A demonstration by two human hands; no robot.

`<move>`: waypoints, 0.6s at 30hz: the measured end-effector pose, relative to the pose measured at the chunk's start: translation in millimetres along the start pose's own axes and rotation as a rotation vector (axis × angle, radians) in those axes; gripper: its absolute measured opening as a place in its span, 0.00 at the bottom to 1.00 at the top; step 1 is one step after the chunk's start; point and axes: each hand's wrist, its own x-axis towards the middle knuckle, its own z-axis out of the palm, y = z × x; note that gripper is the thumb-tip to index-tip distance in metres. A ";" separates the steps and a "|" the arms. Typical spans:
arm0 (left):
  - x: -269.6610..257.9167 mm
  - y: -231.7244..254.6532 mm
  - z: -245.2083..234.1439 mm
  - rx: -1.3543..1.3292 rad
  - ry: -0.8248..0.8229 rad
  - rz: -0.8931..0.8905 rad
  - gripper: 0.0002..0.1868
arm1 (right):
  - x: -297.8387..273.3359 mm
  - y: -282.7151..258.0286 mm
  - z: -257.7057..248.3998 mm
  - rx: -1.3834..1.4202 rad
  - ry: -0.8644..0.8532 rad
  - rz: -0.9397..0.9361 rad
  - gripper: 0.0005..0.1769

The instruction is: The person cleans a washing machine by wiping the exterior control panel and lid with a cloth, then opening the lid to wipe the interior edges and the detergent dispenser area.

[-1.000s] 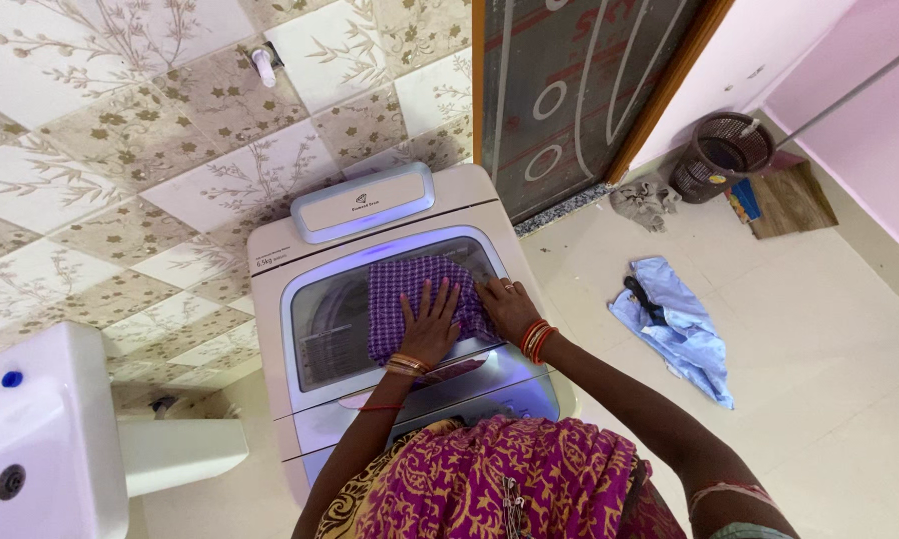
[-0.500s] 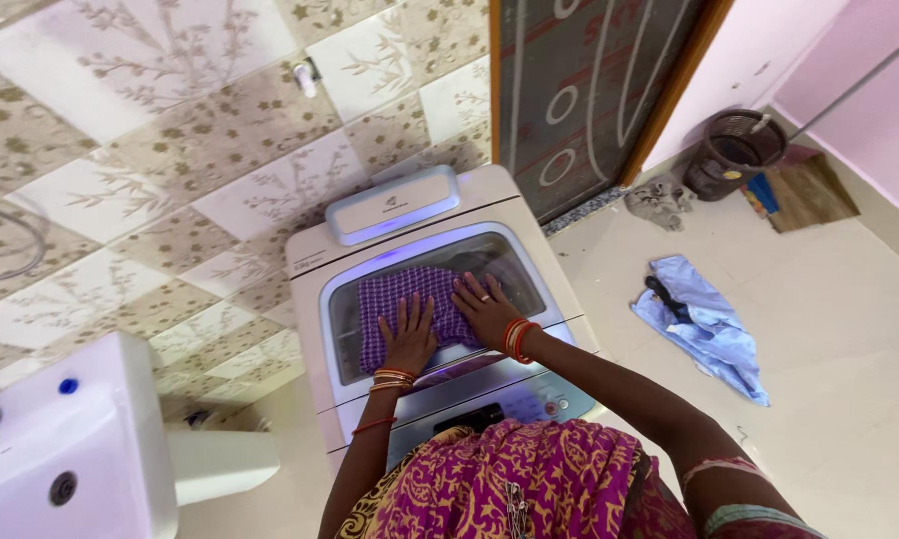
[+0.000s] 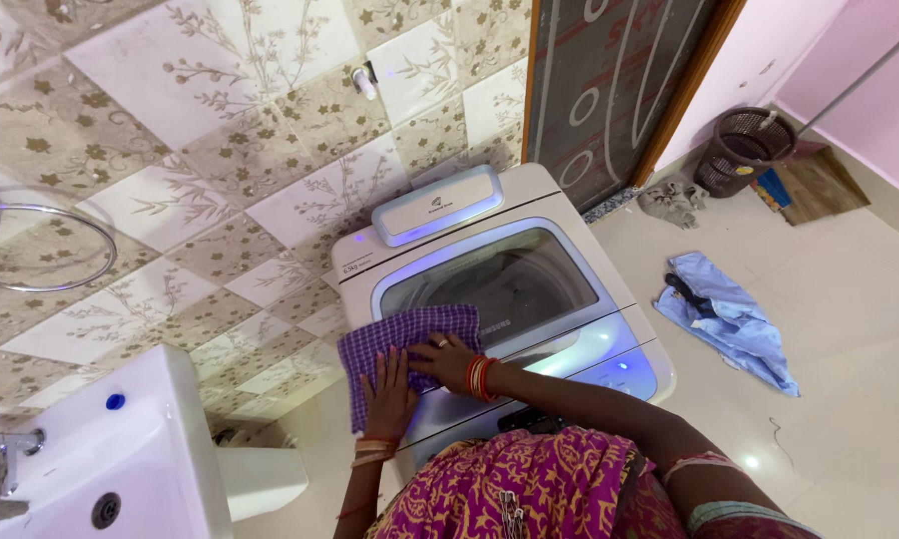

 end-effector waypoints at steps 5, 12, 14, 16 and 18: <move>-0.8 -20.0 6.0 -0.128 0.188 0.102 0.43 | 21.9 -9.9 10.0 0.001 0.060 -0.040 0.40; 69.9 -49.1 -6.4 -0.018 0.257 0.126 0.42 | 74.3 4.5 18.3 -0.110 0.138 0.100 0.45; 93.2 -57.4 -7.9 0.014 0.282 0.147 0.42 | 89.5 15.1 21.4 -0.118 0.180 0.150 0.44; 116.0 -63.7 -9.6 0.047 0.305 0.172 0.42 | 102.3 27.3 22.9 -0.091 0.329 0.175 0.41; 140.5 -66.7 -14.3 0.104 0.259 0.190 0.42 | 110.4 37.8 19.9 -0.118 0.358 0.202 0.40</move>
